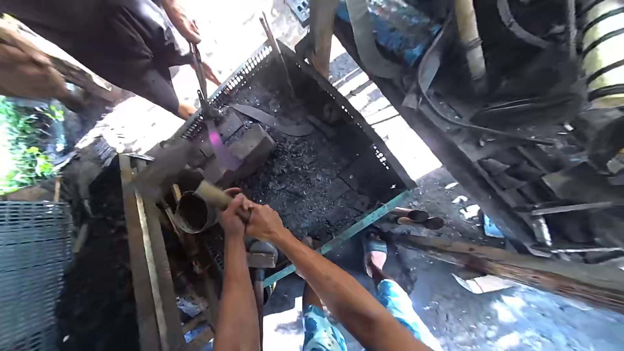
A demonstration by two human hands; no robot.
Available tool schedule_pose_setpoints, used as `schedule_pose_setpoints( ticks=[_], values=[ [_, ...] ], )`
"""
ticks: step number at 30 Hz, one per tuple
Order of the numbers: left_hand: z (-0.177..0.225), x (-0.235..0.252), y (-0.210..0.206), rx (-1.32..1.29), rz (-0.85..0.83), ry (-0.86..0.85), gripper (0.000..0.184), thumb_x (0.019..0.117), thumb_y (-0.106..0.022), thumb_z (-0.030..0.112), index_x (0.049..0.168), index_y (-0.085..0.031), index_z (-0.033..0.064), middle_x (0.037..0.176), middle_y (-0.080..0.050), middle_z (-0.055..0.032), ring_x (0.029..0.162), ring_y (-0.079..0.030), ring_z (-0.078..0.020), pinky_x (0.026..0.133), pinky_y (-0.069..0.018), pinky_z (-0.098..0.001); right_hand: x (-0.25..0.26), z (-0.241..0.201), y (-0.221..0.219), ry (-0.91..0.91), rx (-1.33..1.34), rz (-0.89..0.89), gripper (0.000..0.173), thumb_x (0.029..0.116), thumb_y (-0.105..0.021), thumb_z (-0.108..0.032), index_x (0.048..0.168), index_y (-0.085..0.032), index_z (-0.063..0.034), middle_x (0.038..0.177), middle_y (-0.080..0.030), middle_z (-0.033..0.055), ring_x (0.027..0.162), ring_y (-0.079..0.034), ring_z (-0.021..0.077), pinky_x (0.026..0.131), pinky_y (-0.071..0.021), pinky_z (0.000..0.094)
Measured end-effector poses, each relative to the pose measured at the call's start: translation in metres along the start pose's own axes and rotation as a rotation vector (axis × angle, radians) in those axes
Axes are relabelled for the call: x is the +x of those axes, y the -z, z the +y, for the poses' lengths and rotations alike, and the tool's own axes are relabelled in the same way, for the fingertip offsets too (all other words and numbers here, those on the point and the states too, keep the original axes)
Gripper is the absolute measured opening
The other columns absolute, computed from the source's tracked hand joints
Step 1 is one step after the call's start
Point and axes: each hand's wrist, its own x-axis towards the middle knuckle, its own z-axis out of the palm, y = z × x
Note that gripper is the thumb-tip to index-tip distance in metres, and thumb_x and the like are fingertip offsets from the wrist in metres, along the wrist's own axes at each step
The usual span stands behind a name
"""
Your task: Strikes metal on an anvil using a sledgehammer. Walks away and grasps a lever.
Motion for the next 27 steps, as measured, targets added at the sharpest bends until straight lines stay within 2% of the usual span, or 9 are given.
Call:
schedule_pose_setpoints(
  ticks=[6, 10, 12, 13, 15, 17, 18, 21, 27],
  values=[
    [0.253, -0.09, -0.047, 0.178, -0.273, -0.625, 0.036, 0.0886, -0.078, 0.027, 0.118, -0.067, 0.0095, 0.074, -0.066, -0.0023, 0.065, -0.063, -0.0163, 0.069, -0.0577, -0.036, -0.111, -0.173, 0.04, 0.826, 0.052, 0.299, 0.044, 0.0697, -0.082, -0.042, 0.097, -0.071, -0.011, 0.088, -0.073, 0.0045, 0.083, -0.072, 0.022, 0.072, -0.0576, 0.0492],
    [0.335, -0.063, -0.071, 0.375, -0.377, -0.815, 0.033, 0.0876, -0.08, 0.038, 0.112, -0.068, 0.0185, 0.076, -0.066, 0.0063, 0.066, -0.064, -0.0111, 0.068, -0.0584, -0.0312, -0.093, -0.251, 0.083, 1.157, 0.116, 0.469, 0.039, 0.0622, -0.086, -0.028, 0.092, -0.072, -0.0077, 0.082, -0.071, 0.0045, 0.077, -0.069, 0.0215, 0.067, -0.0552, 0.0453],
    [0.293, -0.032, -0.069, 0.345, -0.274, -0.688, 0.033, 0.0804, -0.085, 0.037, 0.101, -0.066, 0.0207, 0.071, -0.064, 0.0082, 0.062, -0.062, -0.0078, 0.063, -0.0552, -0.0261, -0.049, -0.225, 0.083, 1.04, 0.081, 0.471, 0.048, 0.0617, -0.089, -0.026, 0.105, -0.075, -0.0101, 0.091, -0.074, 0.0031, 0.084, -0.071, 0.0195, 0.073, -0.058, 0.0457],
    [0.246, -0.017, -0.067, 0.328, -0.17, -0.563, 0.039, 0.0765, -0.088, 0.037, 0.102, -0.063, 0.0208, 0.074, -0.064, 0.0079, 0.063, -0.062, -0.0065, 0.062, -0.0556, -0.0238, -0.024, -0.185, 0.068, 0.897, 0.084, 0.429, 0.051, 0.0636, -0.089, -0.026, 0.11, -0.073, -0.0122, 0.093, -0.074, 0.0027, 0.085, -0.07, 0.0192, 0.072, -0.0581, 0.0468],
    [0.104, 0.006, -0.031, 0.298, -0.065, -0.321, 0.044, 0.0854, -0.082, 0.037, 0.119, -0.063, 0.0167, 0.095, -0.069, 0.0054, 0.079, -0.066, -0.0072, 0.071, -0.0584, -0.026, 0.013, -0.069, 0.02, 0.476, 0.137, 0.255, 0.048, 0.0756, -0.085, -0.029, 0.12, -0.07, -0.0201, 0.096, -0.074, 0.0031, 0.086, -0.071, 0.0214, 0.07, -0.0603, 0.053],
    [-0.005, 0.009, 0.003, 0.259, 0.084, -0.033, 0.029, 0.093, -0.074, 0.027, 0.114, -0.067, 0.0084, 0.082, -0.069, -0.0001, 0.065, -0.065, -0.0129, 0.061, -0.0591, -0.035, 0.022, 0.008, -0.019, 0.078, 0.207, 0.069, 0.032, 0.08, -0.077, -0.031, 0.108, -0.071, -0.0174, 0.094, -0.072, 0.01, 0.086, -0.07, 0.0299, 0.073, -0.0559, 0.0602],
    [-0.018, 0.007, 0.01, 0.215, 0.126, 0.053, 0.026, 0.0943, -0.071, 0.025, 0.112, -0.067, 0.0068, 0.073, -0.066, -0.003, 0.059, -0.063, -0.0159, 0.058, -0.0585, -0.0382, 0.02, 0.016, -0.021, -0.014, 0.164, 0.01, 0.035, 0.0788, -0.076, -0.037, 0.107, -0.071, -0.0158, 0.094, -0.072, 0.0122, 0.088, -0.07, 0.0329, 0.074, -0.0558, 0.0626],
    [0.077, -0.017, -0.004, 0.008, 0.015, -0.14, 0.025, 0.0969, -0.064, 0.022, 0.117, -0.062, 0.0076, 0.07, -0.061, -0.0025, 0.058, -0.06, -0.0151, 0.061, -0.0569, -0.0357, -0.02, -0.053, 0.014, 0.227, -0.033, 0.03, 0.047, 0.0745, -0.077, -0.045, 0.113, -0.068, -0.0199, 0.092, -0.074, 0.0079, 0.086, -0.072, 0.0306, 0.069, -0.0565, 0.0608],
    [0.316, -0.082, -0.043, 0.217, -0.397, -0.712, 0.044, 0.0884, -0.076, 0.041, 0.119, -0.067, 0.0104, 0.078, -0.069, -0.0012, 0.069, -0.066, -0.017, 0.071, -0.0593, -0.0373, -0.107, -0.229, 0.053, 1.023, 0.051, 0.401, 0.04, 0.0641, -0.086, -0.039, 0.088, -0.069, -0.0105, 0.078, -0.07, 0.0031, 0.075, -0.069, 0.0209, 0.065, -0.0561, 0.0454]
  ],
)
